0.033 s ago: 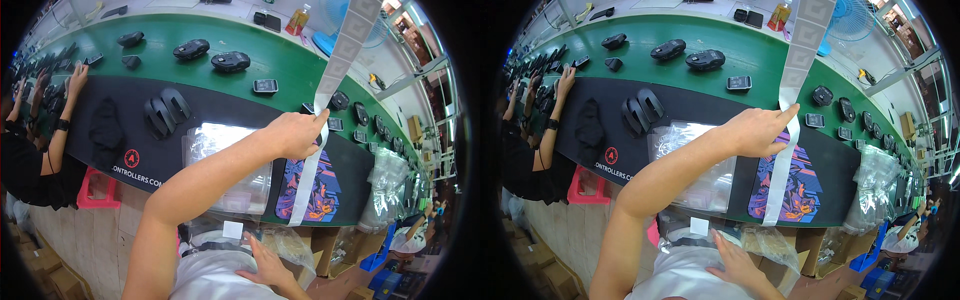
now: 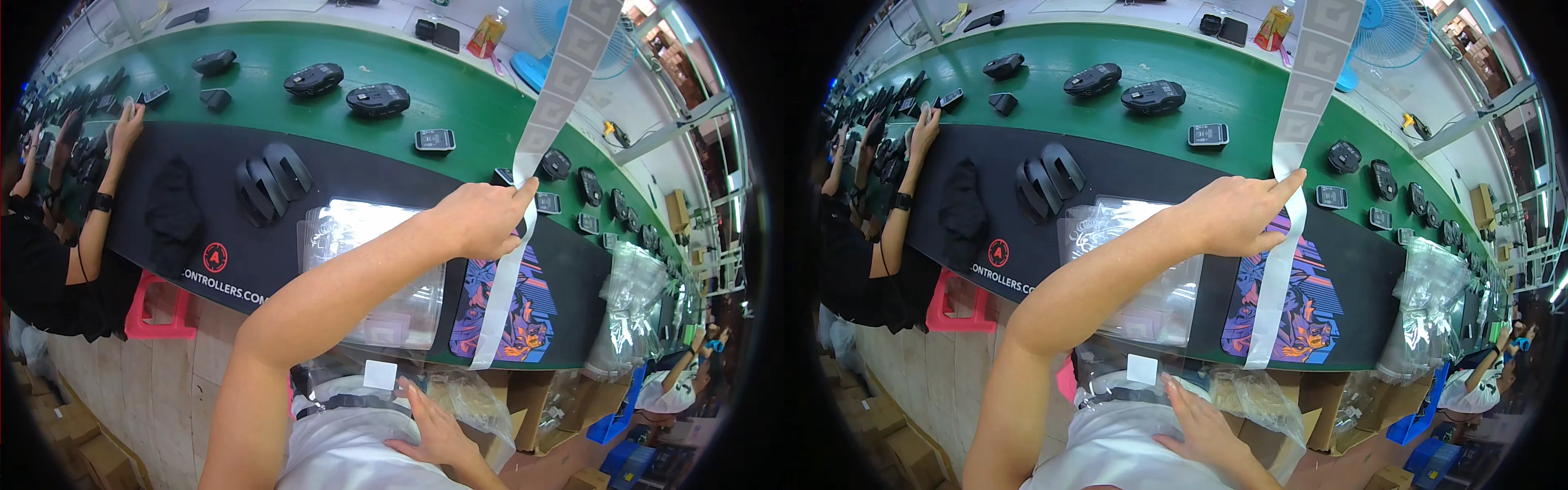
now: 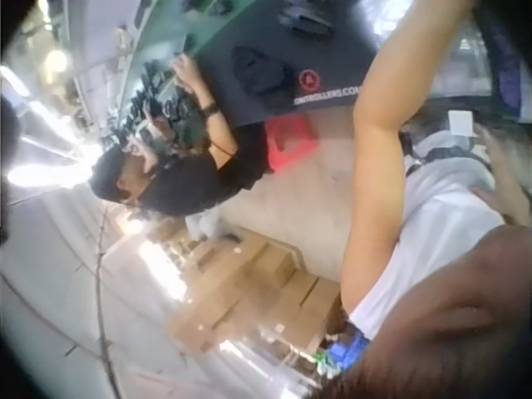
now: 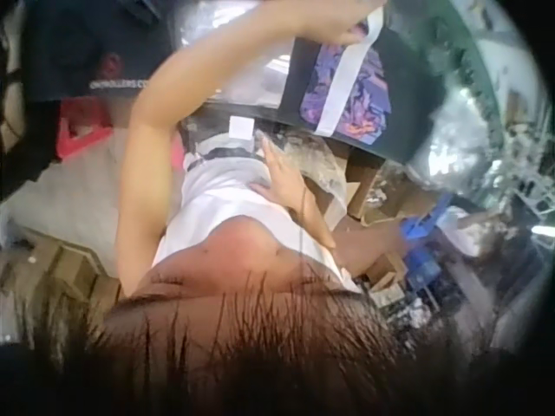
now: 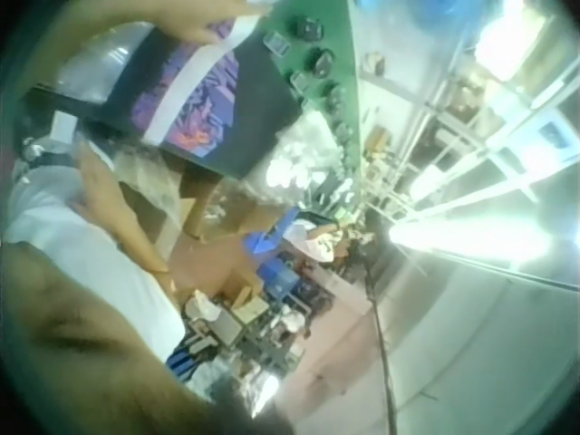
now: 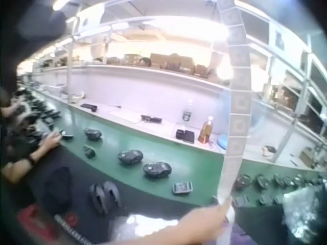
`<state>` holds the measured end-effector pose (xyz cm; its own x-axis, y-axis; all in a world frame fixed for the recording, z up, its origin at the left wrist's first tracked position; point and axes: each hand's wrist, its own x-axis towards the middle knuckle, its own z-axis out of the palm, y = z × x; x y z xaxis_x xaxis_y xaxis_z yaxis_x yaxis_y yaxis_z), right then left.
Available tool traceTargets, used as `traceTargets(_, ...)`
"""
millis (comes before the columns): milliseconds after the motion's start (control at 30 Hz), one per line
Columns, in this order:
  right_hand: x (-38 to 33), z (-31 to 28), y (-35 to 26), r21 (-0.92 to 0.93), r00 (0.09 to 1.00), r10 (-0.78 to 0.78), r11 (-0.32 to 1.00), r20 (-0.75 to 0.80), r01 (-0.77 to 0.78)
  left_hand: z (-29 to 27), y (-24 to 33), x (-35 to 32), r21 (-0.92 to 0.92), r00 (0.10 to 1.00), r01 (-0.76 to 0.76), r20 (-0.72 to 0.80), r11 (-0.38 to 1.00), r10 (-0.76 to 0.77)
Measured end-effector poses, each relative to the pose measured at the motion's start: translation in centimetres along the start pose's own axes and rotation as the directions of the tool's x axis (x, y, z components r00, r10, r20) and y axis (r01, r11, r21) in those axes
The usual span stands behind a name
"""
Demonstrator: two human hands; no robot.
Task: Placing electronic components into plastic trays and bags, then labeling them.
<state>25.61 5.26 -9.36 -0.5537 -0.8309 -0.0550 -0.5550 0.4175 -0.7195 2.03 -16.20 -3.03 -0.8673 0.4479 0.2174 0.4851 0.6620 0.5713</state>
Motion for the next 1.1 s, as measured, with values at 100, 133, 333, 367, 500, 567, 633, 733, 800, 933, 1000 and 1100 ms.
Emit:
traceTargets(100,-0.6,0.0,0.5,0.013,1.000,-0.021,1.000,0.002,0.021,0.6,0.2,0.2,-0.005,0.998,-0.046,-0.042,0.999,0.046)
traceTargets(133,-0.5,-0.2,0.5,0.015,1.000,-0.023,1.000,0.003,0.023,0.6,0.2,0.2,-0.003,0.998,-0.044,-0.042,0.999,0.044)
traceTargets(333,0.3,-1.8,-0.8,0.060,0.998,0.022,0.998,-0.060,-0.019,0.2,-0.1,0.0,-0.001,1.000,-0.006,0.000,1.000,0.006)
traceTargets(367,0.6,-2.1,-1.1,0.078,0.992,0.034,0.997,-0.119,-0.025,0.3,-0.4,0.0,0.007,1.000,-0.014,-0.022,1.000,0.014)
traceTargets(500,0.1,-2.9,0.4,-0.039,0.980,-0.120,0.993,-0.157,0.115,0.5,0.0,0.1,-0.002,1.000,-0.019,-0.019,1.000,0.019)
traceTargets(567,0.5,-3.2,0.4,-0.038,0.970,-0.166,0.986,-0.180,0.161,0.4,0.0,0.2,0.002,1.000,-0.015,-0.015,1.000,0.015)
traceTargets(633,1.1,-3.2,0.3,-0.038,0.954,-0.213,0.977,-0.211,0.209,0.2,0.0,0.2,0.012,1.000,-0.015,-0.006,1.000,0.015)
traceTargets(733,2.1,-2.9,0.0,0.068,0.939,-0.231,0.964,-0.254,0.255,0.4,-0.1,0.1,-0.005,1.000,-0.009,-0.001,1.000,0.009)
traceTargets(800,2.8,-3.1,-0.6,0.088,0.929,-0.261,0.952,-0.261,0.293,0.3,-0.2,0.1,0.009,1.000,-0.001,-0.023,1.000,0.001)
traceTargets(933,3.6,-2.5,-0.9,0.044,0.923,-0.256,0.959,-0.288,0.280,0.2,0.1,0.0,-0.012,0.999,-0.012,-0.029,1.000,0.012)
traceTargets(1000,4.1,-2.2,-0.2,0.008,0.883,-0.247,0.962,-0.400,0.272,0.4,0.0,0.2,-0.005,0.999,-0.018,-0.033,1.000,0.017)
traceTargets(1100,5.0,-2.0,-0.3,-0.022,0.869,-0.140,0.989,-0.474,0.147,0.4,-0.2,0.1,-0.013,0.999,-0.028,-0.039,1.000,0.027)
